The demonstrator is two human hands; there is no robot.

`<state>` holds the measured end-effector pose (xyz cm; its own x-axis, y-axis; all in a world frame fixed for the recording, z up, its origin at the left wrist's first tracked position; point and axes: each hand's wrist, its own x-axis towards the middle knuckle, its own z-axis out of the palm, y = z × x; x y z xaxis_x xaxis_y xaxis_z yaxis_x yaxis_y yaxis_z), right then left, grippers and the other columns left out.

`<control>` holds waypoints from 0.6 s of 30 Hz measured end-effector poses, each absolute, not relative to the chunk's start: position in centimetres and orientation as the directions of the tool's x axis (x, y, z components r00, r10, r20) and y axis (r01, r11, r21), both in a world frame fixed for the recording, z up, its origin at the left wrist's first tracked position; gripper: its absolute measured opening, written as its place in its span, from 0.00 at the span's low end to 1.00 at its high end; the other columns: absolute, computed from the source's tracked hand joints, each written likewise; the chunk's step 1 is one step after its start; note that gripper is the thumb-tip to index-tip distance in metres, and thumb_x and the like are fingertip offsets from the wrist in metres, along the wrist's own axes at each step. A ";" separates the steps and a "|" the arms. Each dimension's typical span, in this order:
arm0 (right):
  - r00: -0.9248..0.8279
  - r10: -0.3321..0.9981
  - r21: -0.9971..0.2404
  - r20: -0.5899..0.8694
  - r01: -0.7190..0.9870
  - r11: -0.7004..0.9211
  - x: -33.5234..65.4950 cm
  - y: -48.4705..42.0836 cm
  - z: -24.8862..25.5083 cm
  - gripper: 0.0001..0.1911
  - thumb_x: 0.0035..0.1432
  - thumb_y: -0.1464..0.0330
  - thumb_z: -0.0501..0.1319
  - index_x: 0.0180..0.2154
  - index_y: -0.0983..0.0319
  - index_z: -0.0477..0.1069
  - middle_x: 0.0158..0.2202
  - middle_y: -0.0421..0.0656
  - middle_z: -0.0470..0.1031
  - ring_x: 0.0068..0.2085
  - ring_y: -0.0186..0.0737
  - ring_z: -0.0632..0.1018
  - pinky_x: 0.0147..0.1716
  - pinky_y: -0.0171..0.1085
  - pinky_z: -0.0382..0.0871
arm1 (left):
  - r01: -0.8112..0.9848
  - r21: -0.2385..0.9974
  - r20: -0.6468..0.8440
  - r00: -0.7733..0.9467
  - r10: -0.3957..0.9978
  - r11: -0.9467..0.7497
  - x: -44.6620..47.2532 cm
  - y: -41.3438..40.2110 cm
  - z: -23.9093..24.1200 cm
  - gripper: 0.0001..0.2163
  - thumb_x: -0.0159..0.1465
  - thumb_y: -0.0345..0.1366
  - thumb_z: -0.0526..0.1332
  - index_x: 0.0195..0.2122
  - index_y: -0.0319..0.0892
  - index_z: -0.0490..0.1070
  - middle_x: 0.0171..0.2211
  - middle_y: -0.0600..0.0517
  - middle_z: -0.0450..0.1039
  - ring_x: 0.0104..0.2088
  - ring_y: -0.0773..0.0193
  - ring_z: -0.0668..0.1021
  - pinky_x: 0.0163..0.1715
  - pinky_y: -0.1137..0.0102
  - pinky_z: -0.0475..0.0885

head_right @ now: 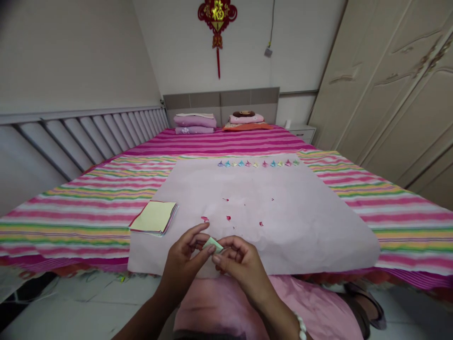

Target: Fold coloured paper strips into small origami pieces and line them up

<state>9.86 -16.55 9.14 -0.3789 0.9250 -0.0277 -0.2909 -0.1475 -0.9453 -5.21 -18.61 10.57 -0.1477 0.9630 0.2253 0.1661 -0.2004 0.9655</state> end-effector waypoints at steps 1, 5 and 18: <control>-0.382 0.924 -0.949 -0.032 -0.277 -0.147 9.8 -16.6 9.1 0.18 0.42 0.61 0.73 0.34 0.62 0.74 0.20 0.37 0.72 0.23 0.33 0.72 0.25 0.33 0.65 | 0.094 0.983 0.172 -0.128 0.977 -0.161 -5.2 -18.5 10.6 0.19 0.53 0.34 0.66 0.47 0.39 0.71 0.31 0.51 0.78 0.32 0.63 0.77 0.35 0.69 0.72; -0.382 0.923 -0.976 -0.038 -0.186 -0.117 9.6 -16.6 9.2 0.15 0.41 0.60 0.73 0.27 0.63 0.73 0.16 0.35 0.68 0.20 0.31 0.68 0.22 0.32 0.61 | -0.104 0.994 0.029 -0.063 0.998 -0.036 -5.2 -18.0 10.4 0.17 0.51 0.35 0.67 0.42 0.39 0.74 0.28 0.52 0.76 0.29 0.65 0.77 0.31 0.70 0.71; -0.409 0.912 -0.993 0.011 -0.114 -0.040 9.2 -17.3 8.7 0.19 0.51 0.55 0.65 0.20 0.63 0.70 0.18 0.38 0.70 0.19 0.31 0.67 0.22 0.32 0.60 | -0.037 0.999 0.000 0.044 0.999 0.002 -4.8 -18.0 11.3 0.13 0.55 0.42 0.65 0.19 0.39 0.68 0.15 0.57 0.66 0.19 0.69 0.69 0.24 0.72 0.65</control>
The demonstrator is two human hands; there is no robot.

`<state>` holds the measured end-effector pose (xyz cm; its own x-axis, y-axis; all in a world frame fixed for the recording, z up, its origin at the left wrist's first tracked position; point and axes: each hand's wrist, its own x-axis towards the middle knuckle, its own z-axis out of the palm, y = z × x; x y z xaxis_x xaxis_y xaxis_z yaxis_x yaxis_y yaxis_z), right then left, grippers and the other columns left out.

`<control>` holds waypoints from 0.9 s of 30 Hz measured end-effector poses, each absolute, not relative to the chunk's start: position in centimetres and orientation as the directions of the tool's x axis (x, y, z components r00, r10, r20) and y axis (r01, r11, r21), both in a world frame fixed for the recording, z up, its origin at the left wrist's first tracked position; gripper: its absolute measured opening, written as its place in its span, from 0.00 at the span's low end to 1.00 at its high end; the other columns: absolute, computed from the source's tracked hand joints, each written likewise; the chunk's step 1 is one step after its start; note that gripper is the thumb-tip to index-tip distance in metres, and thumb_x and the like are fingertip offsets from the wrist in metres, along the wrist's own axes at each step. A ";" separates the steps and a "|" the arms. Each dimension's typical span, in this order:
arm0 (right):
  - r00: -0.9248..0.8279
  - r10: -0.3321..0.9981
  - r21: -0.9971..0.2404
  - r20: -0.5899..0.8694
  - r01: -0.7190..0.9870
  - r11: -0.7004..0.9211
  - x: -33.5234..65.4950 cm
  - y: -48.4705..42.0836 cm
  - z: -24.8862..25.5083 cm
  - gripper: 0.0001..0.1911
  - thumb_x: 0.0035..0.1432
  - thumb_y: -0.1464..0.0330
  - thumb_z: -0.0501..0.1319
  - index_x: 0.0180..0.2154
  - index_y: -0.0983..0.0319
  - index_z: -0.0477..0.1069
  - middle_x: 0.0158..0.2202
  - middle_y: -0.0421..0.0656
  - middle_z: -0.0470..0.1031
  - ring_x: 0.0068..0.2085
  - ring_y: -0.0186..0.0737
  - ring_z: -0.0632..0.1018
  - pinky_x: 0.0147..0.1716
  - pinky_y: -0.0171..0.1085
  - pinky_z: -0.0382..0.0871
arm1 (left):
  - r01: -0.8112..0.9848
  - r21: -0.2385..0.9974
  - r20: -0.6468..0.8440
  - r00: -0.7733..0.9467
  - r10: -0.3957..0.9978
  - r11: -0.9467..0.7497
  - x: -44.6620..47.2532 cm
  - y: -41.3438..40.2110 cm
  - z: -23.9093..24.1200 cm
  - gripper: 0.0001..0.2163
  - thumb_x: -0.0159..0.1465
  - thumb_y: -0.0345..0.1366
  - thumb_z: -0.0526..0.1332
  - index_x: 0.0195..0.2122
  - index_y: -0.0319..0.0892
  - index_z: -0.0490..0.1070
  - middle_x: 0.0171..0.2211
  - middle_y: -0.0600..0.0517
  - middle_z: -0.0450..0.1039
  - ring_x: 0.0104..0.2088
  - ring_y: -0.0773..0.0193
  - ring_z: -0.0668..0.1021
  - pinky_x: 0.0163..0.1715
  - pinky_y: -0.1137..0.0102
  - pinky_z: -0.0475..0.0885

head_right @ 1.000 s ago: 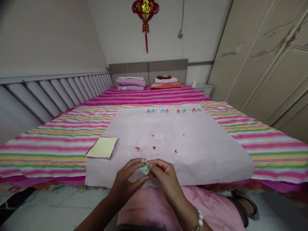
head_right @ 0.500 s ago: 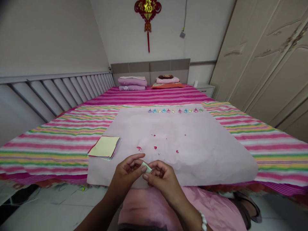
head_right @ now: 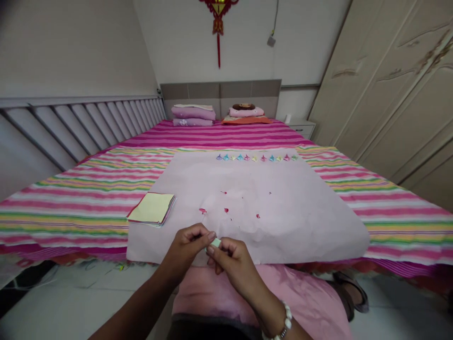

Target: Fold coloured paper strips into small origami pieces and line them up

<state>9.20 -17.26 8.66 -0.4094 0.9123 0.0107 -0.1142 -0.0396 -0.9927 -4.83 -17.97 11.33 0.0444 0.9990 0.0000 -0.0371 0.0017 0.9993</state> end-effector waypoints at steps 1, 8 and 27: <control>-0.415 0.910 -0.993 0.012 -0.114 -0.039 9.1 -17.3 8.4 0.19 0.53 0.55 0.64 0.20 0.63 0.70 0.18 0.38 0.70 0.19 0.30 0.67 0.22 0.32 0.60 | -0.056 0.998 -0.027 0.059 0.998 0.030 -4.9 -17.9 11.1 0.14 0.55 0.43 0.65 0.19 0.40 0.68 0.15 0.57 0.65 0.19 0.69 0.69 0.24 0.72 0.64; -0.315 0.949 -0.974 -0.028 -0.205 -0.097 8.6 -17.4 6.7 0.19 0.51 0.55 0.65 0.22 0.63 0.69 0.16 0.36 0.68 0.16 0.28 0.62 0.17 0.31 0.54 | -0.010 0.996 -0.085 0.012 0.996 0.086 -4.7 -17.5 9.9 0.13 0.55 0.44 0.64 0.22 0.39 0.73 0.18 0.56 0.67 0.22 0.69 0.67 0.24 0.74 0.63; -0.231 0.973 -0.949 0.021 -0.310 -0.053 10.6 -17.8 8.8 0.13 0.46 0.66 0.71 0.34 0.61 0.73 0.21 0.35 0.71 0.22 0.32 0.74 0.25 0.32 0.67 | 0.058 0.995 0.080 0.059 0.995 -0.084 -5.9 -19.4 10.3 0.10 0.54 0.31 0.66 0.33 0.42 0.65 0.26 0.58 0.68 0.27 0.70 0.72 0.29 0.75 0.67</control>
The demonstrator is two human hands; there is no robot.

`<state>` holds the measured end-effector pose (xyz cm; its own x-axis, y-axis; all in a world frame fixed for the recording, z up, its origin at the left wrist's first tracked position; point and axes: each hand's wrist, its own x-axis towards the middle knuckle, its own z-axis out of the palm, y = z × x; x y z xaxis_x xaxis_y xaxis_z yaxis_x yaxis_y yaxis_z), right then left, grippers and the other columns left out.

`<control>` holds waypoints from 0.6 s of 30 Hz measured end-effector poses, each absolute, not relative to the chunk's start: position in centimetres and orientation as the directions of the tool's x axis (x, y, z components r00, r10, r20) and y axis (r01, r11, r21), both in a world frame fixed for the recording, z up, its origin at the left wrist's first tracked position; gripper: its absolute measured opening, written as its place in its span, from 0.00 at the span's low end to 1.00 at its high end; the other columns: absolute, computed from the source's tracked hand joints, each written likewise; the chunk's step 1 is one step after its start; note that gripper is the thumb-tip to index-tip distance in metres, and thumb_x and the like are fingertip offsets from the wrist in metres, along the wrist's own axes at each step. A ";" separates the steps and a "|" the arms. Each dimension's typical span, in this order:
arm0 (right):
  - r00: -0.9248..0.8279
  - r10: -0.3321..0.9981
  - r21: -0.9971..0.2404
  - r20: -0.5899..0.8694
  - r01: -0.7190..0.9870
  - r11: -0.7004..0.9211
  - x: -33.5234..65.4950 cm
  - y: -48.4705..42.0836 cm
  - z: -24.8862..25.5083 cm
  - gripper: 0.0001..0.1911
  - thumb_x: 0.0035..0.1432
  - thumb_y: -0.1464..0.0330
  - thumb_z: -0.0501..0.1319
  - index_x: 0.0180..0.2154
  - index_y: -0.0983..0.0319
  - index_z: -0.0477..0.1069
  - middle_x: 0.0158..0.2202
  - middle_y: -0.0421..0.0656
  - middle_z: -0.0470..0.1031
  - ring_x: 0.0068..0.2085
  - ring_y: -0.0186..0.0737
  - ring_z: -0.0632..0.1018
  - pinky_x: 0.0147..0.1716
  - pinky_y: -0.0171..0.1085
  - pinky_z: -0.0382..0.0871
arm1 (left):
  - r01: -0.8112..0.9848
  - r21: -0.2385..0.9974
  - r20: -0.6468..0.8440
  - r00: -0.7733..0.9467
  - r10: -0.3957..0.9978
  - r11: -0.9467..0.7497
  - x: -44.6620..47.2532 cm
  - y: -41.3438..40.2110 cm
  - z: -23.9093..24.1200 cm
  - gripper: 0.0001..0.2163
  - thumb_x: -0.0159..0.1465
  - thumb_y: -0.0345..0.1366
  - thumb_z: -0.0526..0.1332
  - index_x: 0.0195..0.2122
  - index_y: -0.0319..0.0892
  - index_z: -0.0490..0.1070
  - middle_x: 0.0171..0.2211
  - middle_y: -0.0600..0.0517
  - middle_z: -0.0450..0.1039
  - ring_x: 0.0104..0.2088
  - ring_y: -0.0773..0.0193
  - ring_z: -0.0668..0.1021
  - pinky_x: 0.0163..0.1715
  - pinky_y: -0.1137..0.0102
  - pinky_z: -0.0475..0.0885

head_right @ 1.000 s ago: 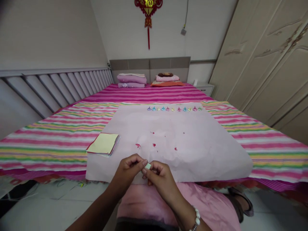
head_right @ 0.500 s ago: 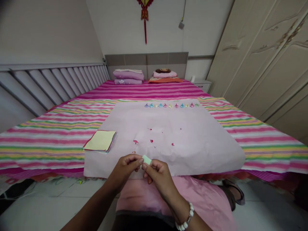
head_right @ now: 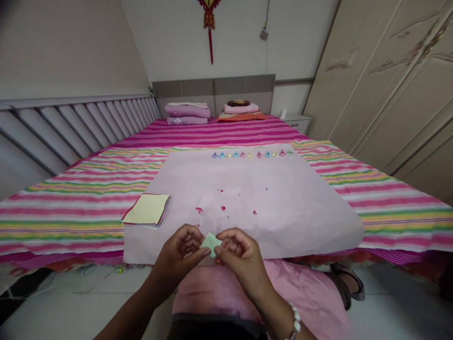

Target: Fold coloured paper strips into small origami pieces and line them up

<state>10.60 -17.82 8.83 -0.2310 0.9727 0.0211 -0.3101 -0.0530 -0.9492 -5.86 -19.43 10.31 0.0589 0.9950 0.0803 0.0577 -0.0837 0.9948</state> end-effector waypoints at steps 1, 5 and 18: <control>-0.240 0.971 -0.952 0.017 -0.300 -0.058 10.6 -17.8 8.9 0.13 0.46 0.66 0.71 0.34 0.62 0.73 0.20 0.35 0.71 0.22 0.32 0.74 0.25 0.32 0.67 | 0.058 0.996 0.069 0.077 0.995 -0.074 -6.0 -19.5 10.2 0.09 0.54 0.31 0.66 0.32 0.42 0.65 0.25 0.58 0.68 0.27 0.71 0.72 0.29 0.76 0.66; -0.313 0.950 -0.942 0.001 -0.318 -0.103 10.4 -17.7 9.0 0.13 0.47 0.65 0.71 0.32 0.62 0.70 0.19 0.36 0.73 0.23 0.32 0.75 0.26 0.31 0.67 | 0.032 0.999 0.027 0.117 0.993 -0.031 -6.1 -19.4 10.4 0.07 0.56 0.33 0.66 0.34 0.41 0.69 0.26 0.56 0.71 0.28 0.70 0.73 0.28 0.76 0.67; -0.387 0.922 -0.927 -0.011 -0.342 -0.155 10.3 -17.6 9.9 0.12 0.44 0.67 0.72 0.27 0.63 0.70 0.18 0.37 0.75 0.22 0.31 0.75 0.25 0.29 0.68 | -0.182 0.978 -0.051 0.256 0.965 0.100 -6.1 -19.6 10.8 0.06 0.57 0.34 0.66 0.35 0.40 0.76 0.28 0.51 0.79 0.31 0.66 0.79 0.33 0.74 0.72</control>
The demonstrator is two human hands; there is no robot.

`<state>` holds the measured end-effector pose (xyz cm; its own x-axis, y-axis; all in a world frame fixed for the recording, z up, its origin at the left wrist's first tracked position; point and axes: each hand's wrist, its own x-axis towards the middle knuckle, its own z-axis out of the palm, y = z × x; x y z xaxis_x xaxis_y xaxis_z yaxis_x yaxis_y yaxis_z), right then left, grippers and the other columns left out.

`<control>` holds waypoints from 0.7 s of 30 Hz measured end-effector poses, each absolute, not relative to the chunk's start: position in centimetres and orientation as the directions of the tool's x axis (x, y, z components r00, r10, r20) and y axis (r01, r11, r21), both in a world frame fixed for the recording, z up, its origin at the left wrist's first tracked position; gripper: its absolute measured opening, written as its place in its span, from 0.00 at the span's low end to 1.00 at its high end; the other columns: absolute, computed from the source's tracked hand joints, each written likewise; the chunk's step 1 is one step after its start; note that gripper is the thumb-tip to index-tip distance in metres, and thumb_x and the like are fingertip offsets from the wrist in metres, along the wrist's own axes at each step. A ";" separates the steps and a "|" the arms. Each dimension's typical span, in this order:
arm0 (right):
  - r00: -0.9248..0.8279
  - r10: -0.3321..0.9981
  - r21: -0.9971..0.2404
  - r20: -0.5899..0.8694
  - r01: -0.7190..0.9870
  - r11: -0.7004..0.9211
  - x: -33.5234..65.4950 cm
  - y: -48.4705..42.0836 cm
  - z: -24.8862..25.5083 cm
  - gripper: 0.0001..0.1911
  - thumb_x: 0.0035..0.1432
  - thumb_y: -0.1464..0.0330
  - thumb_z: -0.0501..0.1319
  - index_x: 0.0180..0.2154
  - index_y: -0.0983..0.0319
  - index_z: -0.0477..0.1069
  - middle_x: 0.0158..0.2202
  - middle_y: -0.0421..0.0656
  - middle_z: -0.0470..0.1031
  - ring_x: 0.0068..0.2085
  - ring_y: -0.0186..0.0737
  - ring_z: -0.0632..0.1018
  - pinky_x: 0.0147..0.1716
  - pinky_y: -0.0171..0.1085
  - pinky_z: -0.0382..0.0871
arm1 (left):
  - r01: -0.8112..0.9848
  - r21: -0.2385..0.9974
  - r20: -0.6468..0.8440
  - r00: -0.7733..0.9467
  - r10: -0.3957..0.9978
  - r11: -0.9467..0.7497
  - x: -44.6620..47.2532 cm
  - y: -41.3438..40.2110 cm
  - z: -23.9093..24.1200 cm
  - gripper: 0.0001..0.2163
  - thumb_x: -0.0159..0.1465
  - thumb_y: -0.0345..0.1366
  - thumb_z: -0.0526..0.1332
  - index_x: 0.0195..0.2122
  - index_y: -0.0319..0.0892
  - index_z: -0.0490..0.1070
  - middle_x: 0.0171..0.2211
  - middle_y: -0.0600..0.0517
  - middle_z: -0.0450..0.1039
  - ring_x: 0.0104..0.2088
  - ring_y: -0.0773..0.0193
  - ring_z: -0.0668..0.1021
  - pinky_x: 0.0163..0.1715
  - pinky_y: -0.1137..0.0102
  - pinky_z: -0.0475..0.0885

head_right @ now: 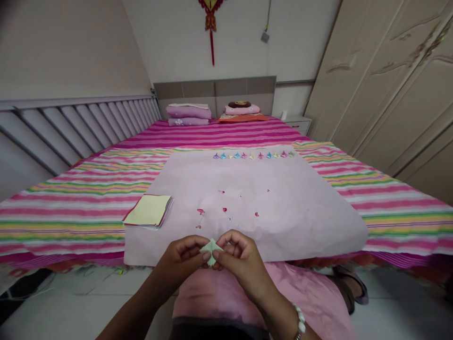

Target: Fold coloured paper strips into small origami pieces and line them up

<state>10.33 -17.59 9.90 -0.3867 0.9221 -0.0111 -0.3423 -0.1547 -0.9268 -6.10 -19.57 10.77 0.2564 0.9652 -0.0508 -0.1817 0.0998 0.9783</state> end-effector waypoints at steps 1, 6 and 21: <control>-0.385 0.923 -0.927 -0.011 -0.342 -0.154 10.3 -17.6 9.9 0.12 0.44 0.67 0.72 0.27 0.63 0.70 0.17 0.37 0.75 0.21 0.31 0.75 0.25 0.29 0.68 | -0.184 0.977 -0.056 0.255 0.965 0.105 -6.1 -19.6 10.9 0.06 0.57 0.34 0.66 0.35 0.40 0.76 0.28 0.51 0.79 0.31 0.66 0.79 0.32 0.74 0.72; -0.391 0.920 -0.935 -0.040 -0.310 -0.172 10.3 -17.7 9.7 0.11 0.43 0.69 0.72 0.27 0.64 0.72 0.17 0.38 0.75 0.20 0.33 0.76 0.23 0.29 0.67 | -0.175 0.972 -0.128 0.156 0.979 0.155 -6.2 -19.7 11.0 0.06 0.53 0.34 0.69 0.30 0.38 0.76 0.23 0.52 0.77 0.24 0.68 0.77 0.26 0.75 0.71; -0.326 0.944 -0.903 0.048 -0.418 -0.099 9.9 -17.9 8.8 0.05 0.47 0.77 0.63 0.26 0.62 0.74 0.18 0.36 0.75 0.20 0.33 0.76 0.24 0.32 0.71 | -0.212 0.967 -0.130 0.057 0.990 0.139 -5.4 -20.2 11.0 0.05 0.53 0.33 0.65 0.29 0.38 0.79 0.21 0.52 0.77 0.26 0.66 0.76 0.29 0.72 0.71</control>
<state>9.94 -17.90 8.82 -0.3259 0.9442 0.0477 -0.4181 -0.0987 -0.9030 -5.45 -20.17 10.98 0.0573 0.9899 -0.1297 -0.2124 0.1390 0.9672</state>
